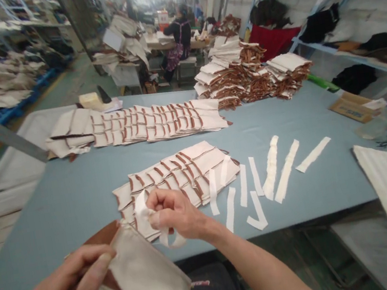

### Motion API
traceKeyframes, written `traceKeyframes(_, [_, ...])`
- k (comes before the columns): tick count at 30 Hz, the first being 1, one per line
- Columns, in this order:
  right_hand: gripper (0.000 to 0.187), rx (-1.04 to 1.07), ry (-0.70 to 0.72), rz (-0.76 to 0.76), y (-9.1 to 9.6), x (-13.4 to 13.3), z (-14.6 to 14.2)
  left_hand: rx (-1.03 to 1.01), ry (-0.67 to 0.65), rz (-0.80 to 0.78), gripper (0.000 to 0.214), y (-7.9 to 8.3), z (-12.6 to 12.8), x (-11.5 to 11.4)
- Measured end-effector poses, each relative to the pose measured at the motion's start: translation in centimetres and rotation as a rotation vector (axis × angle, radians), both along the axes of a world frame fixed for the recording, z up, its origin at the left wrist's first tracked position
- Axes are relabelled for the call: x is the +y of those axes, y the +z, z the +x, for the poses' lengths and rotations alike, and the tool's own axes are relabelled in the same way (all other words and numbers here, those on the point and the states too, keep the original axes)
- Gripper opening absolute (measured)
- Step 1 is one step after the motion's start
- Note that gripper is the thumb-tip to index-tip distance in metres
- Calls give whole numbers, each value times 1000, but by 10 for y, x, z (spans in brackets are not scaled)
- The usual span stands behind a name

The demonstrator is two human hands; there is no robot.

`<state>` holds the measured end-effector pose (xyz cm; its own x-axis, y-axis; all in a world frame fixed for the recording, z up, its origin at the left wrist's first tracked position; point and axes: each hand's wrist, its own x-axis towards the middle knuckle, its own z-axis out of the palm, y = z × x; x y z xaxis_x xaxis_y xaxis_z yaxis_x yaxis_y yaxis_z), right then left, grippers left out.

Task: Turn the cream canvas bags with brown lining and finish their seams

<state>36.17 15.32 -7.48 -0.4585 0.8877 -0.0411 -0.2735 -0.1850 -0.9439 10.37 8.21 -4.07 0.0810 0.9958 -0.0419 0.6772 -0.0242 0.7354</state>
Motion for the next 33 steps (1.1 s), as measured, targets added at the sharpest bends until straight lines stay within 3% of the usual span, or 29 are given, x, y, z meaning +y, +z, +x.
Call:
traceKeyframes(5, [38,134,135,-7,20,-24,-18,-506,-22,-334,48,13,18,3])
traceKeyframes(8, [36,125,165,-4,27,-33,-20,-651,-7,-424,48,20,21,-6])
traceKeyframes(14, [31,56,217,-6,28,-48,-29,-637,-44,-337,42,18,10,-16])
traceKeyframes(20, [27,-45,218,93,29,-59,-35,-511,-104,-122,35,23,0,-22])
traceKeyframes(23, [34,-170,97,274,32,-66,-36,-445,-60,19,31,26,-1,-29])
traceKeyframes(26, [35,-259,-138,586,34,-71,-45,-348,-62,254,20,26,-2,-37])
traceKeyframes(28, [26,-241,-255,789,36,-74,-53,-271,-108,387,16,27,-4,-40])
traceKeyframes(31, [3,-183,-333,980,40,-75,-63,-190,-141,499,16,29,-7,-43])
traceKeyframes(33, [5,-216,-377,1107,41,-76,-65,-155,-132,531,15,30,-7,-46])
